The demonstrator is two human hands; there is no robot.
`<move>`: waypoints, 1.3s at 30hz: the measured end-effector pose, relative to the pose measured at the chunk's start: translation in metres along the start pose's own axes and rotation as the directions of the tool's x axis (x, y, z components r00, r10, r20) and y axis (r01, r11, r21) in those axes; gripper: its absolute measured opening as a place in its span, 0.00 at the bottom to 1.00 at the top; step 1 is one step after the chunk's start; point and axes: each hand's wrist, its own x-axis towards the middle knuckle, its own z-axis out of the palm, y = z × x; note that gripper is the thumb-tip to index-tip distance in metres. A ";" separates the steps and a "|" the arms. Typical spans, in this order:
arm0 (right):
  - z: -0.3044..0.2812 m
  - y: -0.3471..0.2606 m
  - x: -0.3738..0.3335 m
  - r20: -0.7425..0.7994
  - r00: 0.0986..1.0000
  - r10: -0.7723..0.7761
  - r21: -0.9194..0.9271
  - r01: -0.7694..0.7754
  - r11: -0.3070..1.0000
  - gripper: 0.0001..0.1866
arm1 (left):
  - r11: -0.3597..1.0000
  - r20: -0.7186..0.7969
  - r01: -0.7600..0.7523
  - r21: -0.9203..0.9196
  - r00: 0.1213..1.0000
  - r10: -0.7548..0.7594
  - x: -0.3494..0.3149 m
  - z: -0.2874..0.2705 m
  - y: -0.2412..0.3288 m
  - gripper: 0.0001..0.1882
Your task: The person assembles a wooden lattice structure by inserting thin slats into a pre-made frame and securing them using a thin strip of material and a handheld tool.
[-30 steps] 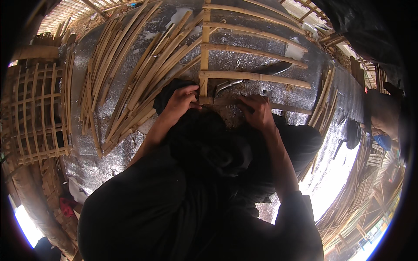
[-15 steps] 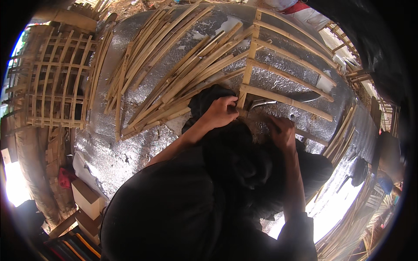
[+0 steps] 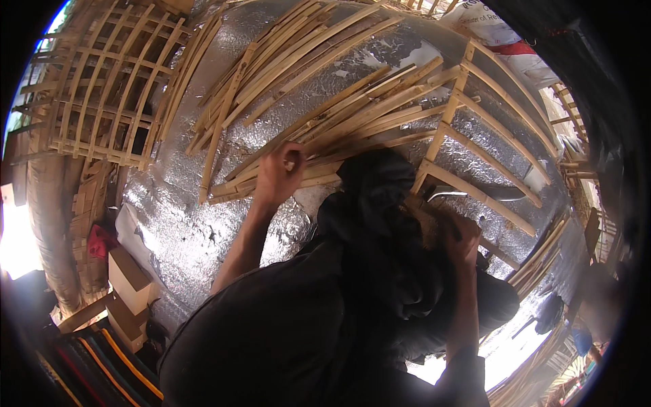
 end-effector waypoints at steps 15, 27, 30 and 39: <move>0.002 0.009 -0.004 0.069 0.998 0.016 -0.046 -0.012 0.999 0.13 | 0.860 -0.318 -0.070 0.505 0.912 0.261 -0.033 -0.070 -0.081 0.14; -0.018 -0.019 0.003 -0.004 1.000 -0.020 -0.100 0.020 0.995 0.12 | 0.910 -0.594 0.214 0.356 0.804 0.043 -0.064 -0.130 -0.101 0.09; -0.014 -0.042 0.024 -0.025 0.999 -0.032 -0.150 0.027 0.988 0.14 | 0.900 -0.625 0.308 0.307 0.779 -0.054 -0.061 -0.121 -0.096 0.10; 0.062 -0.212 0.161 -0.023 0.912 -0.409 -0.008 0.409 0.913 0.26 | 0.983 -0.636 0.016 0.184 0.764 0.107 -0.012 -0.079 -0.024 0.13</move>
